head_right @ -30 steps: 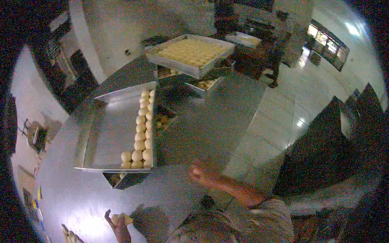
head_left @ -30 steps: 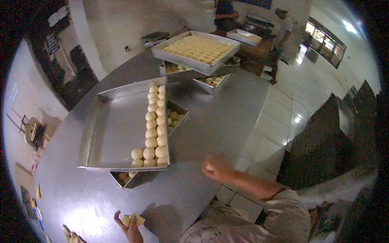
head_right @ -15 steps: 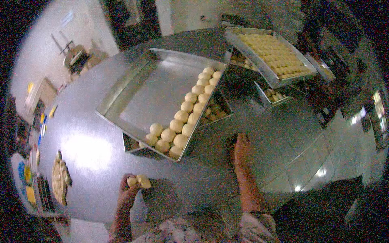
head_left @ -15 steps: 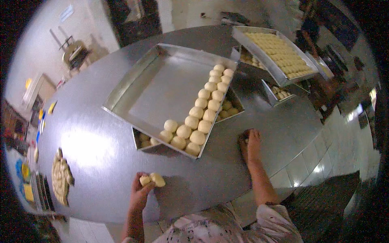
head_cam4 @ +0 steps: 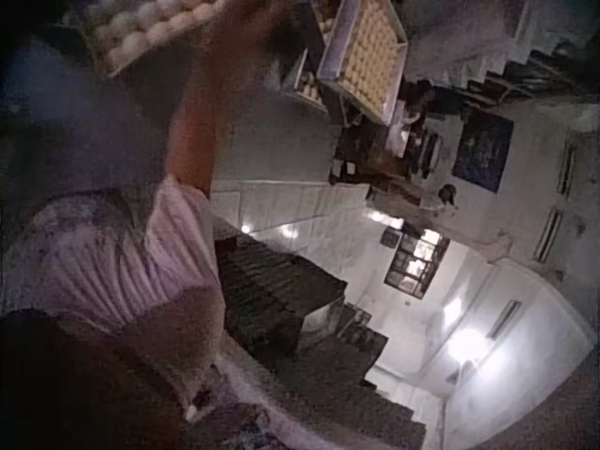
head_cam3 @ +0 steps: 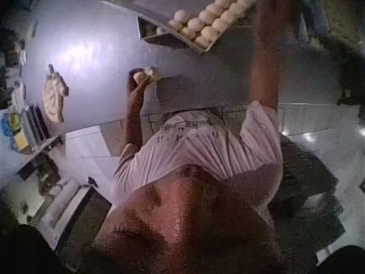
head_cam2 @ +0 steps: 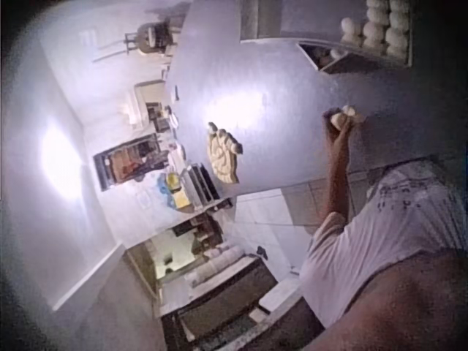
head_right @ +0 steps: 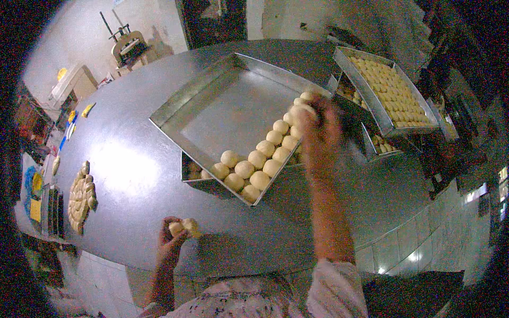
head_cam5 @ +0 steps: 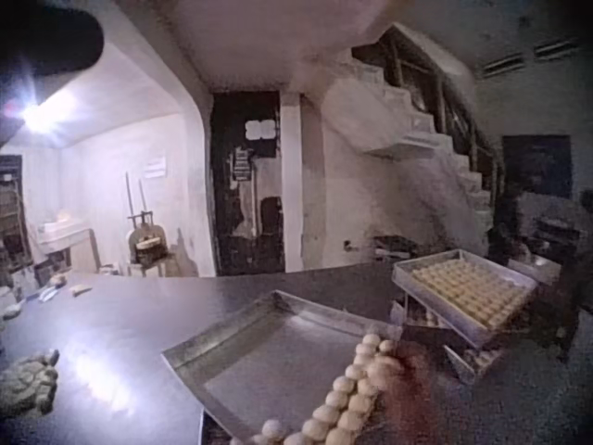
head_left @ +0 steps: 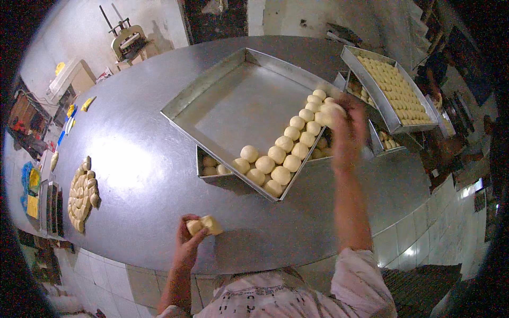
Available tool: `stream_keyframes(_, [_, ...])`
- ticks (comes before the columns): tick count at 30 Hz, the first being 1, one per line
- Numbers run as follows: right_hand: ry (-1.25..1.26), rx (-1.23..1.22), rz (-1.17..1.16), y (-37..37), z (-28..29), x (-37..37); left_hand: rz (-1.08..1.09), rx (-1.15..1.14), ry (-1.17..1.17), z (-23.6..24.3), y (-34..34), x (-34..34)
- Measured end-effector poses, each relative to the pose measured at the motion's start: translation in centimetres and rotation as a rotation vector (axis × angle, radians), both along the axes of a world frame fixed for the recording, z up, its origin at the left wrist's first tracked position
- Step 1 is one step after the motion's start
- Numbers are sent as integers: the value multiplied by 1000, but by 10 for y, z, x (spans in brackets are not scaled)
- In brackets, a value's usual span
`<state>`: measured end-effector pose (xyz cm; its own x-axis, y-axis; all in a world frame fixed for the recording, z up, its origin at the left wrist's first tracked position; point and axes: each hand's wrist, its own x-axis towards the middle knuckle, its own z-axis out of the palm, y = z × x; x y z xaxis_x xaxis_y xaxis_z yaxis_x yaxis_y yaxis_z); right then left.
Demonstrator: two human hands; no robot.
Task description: The person places pieces of dough onto metal trays by hand, arranging them in neat rows, then stacks and carries the loaded trays across the room.
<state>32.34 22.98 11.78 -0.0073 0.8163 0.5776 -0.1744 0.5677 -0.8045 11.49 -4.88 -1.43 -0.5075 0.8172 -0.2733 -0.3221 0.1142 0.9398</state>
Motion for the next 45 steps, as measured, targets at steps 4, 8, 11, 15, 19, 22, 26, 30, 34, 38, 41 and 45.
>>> stream_keyframes(4, [-893,33,27,27,-70,-27,-46,96,47,24,12,4])
stream_keyframes(8, [-431,66,-63,-50,-15,-29,-39,157,86,10,-19,-26])
stream_keyframes(11, [-221,-223,558,-155,-64,-41,-163,259,47,14,-19,-21])
stream_keyframes(15, [-627,-120,512,-209,-109,-50,-525,41,195,22,-5,-16])
stream_keyframes(19, [-688,-457,236,-197,-158,48,-269,73,99,-6,-35,-75])
stream_keyframes(22, [-1651,-49,-355,-170,-157,97,-118,118,-72,5,-32,-91])
stream_keyframes(26, [-1366,-93,-687,-94,-182,92,-249,12,-212,-6,-2,-48])
stream_keyframes(30, [-1234,-109,-372,-120,-223,70,-209,-7,-124,-14,13,-45])
stream_keyframes(34, [-1298,-118,-505,-103,-181,129,-88,36,-83,-17,14,-59])
stream_keyframes(38, [-983,-361,-517,-49,-151,80,-225,-5,-44,-21,32,-15])
stream_keyframes(41, [-1131,136,-289,-96,-199,101,-173,-78,130,-16,38,-10])
stream_keyframes(45, [-1378,-33,-586,-35,-209,186,-239,-122,185,15,39,4])
